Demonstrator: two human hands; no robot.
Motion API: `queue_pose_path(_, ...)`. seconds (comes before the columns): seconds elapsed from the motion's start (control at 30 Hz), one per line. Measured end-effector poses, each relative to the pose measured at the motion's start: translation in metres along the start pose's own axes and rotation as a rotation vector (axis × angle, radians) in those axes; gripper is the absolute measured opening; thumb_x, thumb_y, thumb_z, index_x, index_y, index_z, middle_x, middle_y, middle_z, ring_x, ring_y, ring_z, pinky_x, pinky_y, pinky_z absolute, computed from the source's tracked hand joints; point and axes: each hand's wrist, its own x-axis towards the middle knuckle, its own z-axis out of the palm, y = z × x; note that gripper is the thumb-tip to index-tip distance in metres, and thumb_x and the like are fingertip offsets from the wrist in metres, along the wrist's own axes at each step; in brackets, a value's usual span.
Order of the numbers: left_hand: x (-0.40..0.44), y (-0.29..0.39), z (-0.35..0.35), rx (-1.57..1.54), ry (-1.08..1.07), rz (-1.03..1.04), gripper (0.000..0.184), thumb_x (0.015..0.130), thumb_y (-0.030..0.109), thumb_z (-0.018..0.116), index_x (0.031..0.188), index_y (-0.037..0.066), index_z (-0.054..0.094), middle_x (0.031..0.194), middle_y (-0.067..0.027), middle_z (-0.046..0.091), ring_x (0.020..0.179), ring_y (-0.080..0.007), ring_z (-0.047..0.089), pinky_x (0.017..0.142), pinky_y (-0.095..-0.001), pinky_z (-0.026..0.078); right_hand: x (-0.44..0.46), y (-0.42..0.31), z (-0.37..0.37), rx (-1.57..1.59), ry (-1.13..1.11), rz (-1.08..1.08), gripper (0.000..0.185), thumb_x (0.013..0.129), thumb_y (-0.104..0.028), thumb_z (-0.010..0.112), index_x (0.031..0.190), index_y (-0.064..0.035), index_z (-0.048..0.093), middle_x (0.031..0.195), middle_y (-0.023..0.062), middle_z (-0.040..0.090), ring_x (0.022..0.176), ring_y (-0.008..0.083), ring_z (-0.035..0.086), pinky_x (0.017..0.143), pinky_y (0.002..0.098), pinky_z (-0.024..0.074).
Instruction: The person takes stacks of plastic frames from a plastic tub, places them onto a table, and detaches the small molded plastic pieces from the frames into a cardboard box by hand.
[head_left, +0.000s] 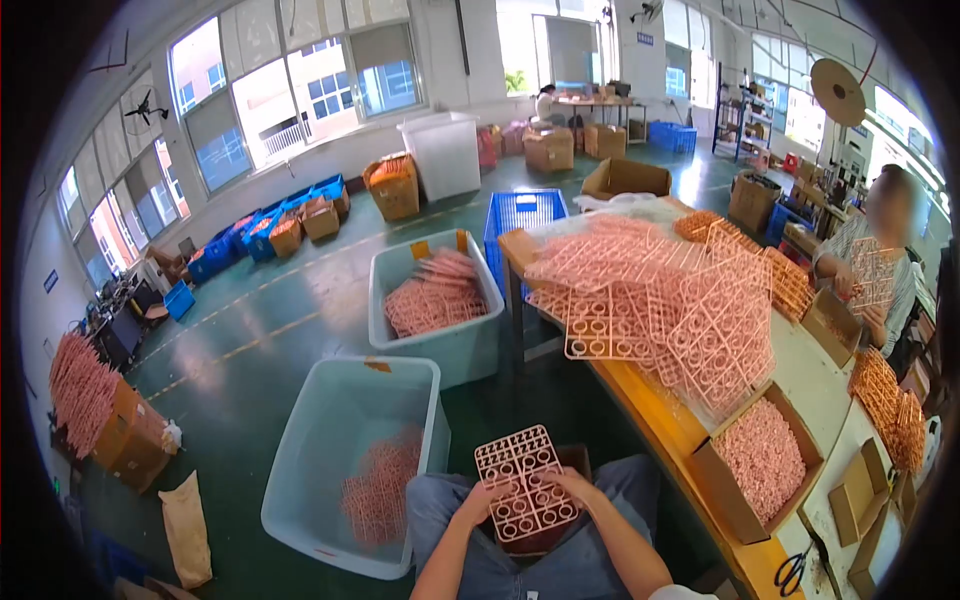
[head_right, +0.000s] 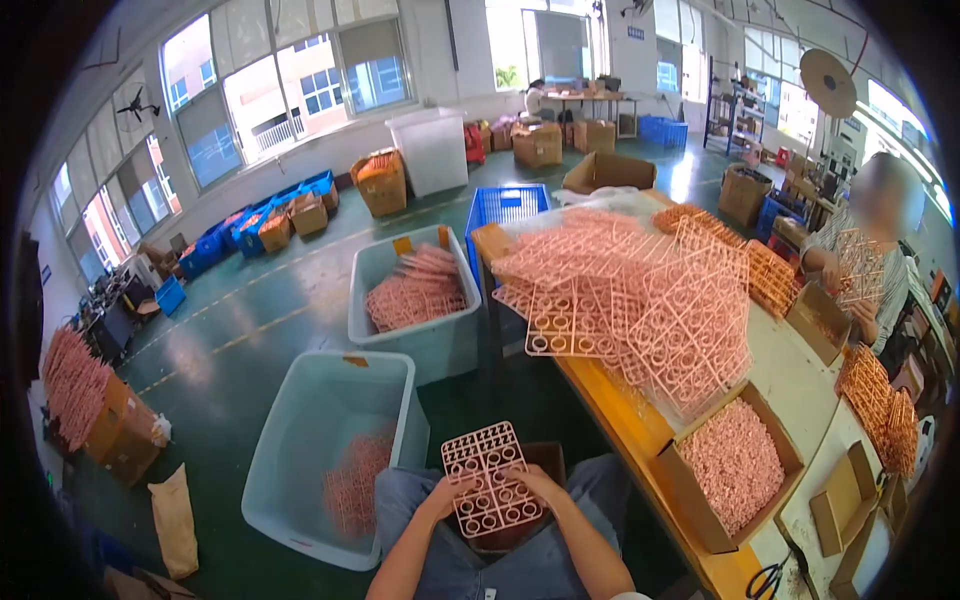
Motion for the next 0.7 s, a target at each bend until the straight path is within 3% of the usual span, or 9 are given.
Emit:
queue_pose_path(0.07,-0.001,0.001,0.002,-0.035,-0.003,-0.046,0.036,0.079,0.006,0.067,0.112,0.004,0.053,0.099,-0.0055,0.063,0.081,-0.0144,0.063,0.068,-0.0249,0.054,0.007,0.0,0.004,-0.099,0.046,-0.054,0.019,0.081,-0.012,0.067,0.096,-0.0027,0.062,0.08,0.0052,0.065,0.057,0.0141,0.062,0.049,0.0269,0.0525)
queue_pose_path(0.17,0.005,0.001,-0.001,-0.091,-0.011,-0.061,0.037,0.078,0.005,0.064,0.113,0.004,0.053,0.101,-0.0067,0.063,0.084,-0.0155,0.063,0.068,-0.0252,0.054,0.016,0.012,-0.001,-0.126,0.117,-0.138,0.014,0.077,-0.008,0.071,0.088,-0.0012,0.065,0.076,0.0042,0.065,0.061,0.012,0.061,0.053,0.0243,0.0501)
queue_pose_path(0.23,0.007,-0.002,-0.003,-0.111,-0.038,-0.062,0.038,0.078,0.005,0.063,0.115,0.003,0.052,0.101,-0.0075,0.063,0.085,-0.0164,0.063,0.069,-0.0267,0.054,0.019,0.018,0.001,-0.175,0.172,-0.268,0.014,0.076,-0.007,0.071,0.086,0.0002,0.065,0.076,0.0046,0.065,0.064,0.0114,0.06,0.056,0.0244,0.0488)
queue_pose_path(0.37,0.009,-0.004,-0.008,-0.213,-0.145,-0.086,0.038,0.079,0.004,0.061,0.117,0.004,0.052,0.101,-0.0068,0.063,0.083,-0.0164,0.063,0.067,-0.0275,0.053,0.021,0.022,-0.001,-0.438,0.348,-0.287,0.01,0.076,-0.008,0.069,0.081,0.0002,0.065,0.072,0.0008,0.062,0.062,0.0084,0.056,0.055,0.0235,0.0452)
queue_pose_path(0.43,0.01,-0.007,-0.003,-0.08,-0.015,-0.073,0.036,0.08,0.001,0.059,0.115,0.002,0.053,0.099,-0.0074,0.063,0.081,-0.0164,0.063,0.066,-0.0276,0.053,0.017,0.024,0.004,-0.306,0.336,-0.274,0.009,0.077,-0.008,0.068,0.079,0.0,0.064,0.07,0.0,0.06,0.059,0.0076,0.054,0.053,0.0236,0.0439)
queue_pose_path(0.53,0.022,-0.028,-0.014,-0.003,0.153,0.031,0.026,0.079,-0.002,0.059,0.105,0.001,0.059,0.096,-0.008,0.063,0.079,-0.0168,0.063,0.065,-0.0277,0.052,0.004,0.009,0.016,0.043,0.199,-0.122,0.02,0.085,-0.022,0.06,0.077,-0.0038,0.062,0.068,0.0002,0.059,0.059,0.0092,0.055,0.053,0.0227,0.0436)
queue_pose_path(0.57,0.025,-0.03,-0.016,0.014,0.207,0.066,0.019,0.079,-0.002,0.058,0.097,0.001,0.059,0.09,-0.0081,0.064,0.073,-0.0173,0.064,0.058,-0.0274,0.053,0.012,0.019,0.007,0.075,0.142,-0.082,0.023,0.089,-0.027,0.054,0.084,-0.005,0.061,0.075,0.0021,0.061,0.061,0.0106,0.057,0.055,0.0223,0.0453)
queue_pose_path(0.63,0.027,-0.03,-0.02,0.046,0.232,0.082,0.017,0.078,-0.003,0.057,0.095,0.001,0.059,0.086,-0.008,0.063,0.07,-0.0167,0.062,0.058,-0.0273,0.052,0.02,0.03,0.012,0.16,0.22,-0.183,0.022,0.09,-0.025,0.052,0.092,-0.0047,0.058,0.082,0.0039,0.061,0.067,0.0116,0.059,0.059,0.0235,0.0482)
queue_pose_path(0.7,0.027,-0.032,-0.021,0.053,0.254,0.109,0.017,0.076,-0.003,0.056,0.092,0.001,0.059,0.083,-0.007,0.062,0.069,-0.0163,0.061,0.058,-0.0274,0.05,0.022,0.035,0.006,0.177,0.143,-0.162,0.021,0.089,-0.023,0.052,0.099,-0.0042,0.055,0.088,0.0053,0.061,0.074,0.0131,0.061,0.065,0.0257,0.0514)
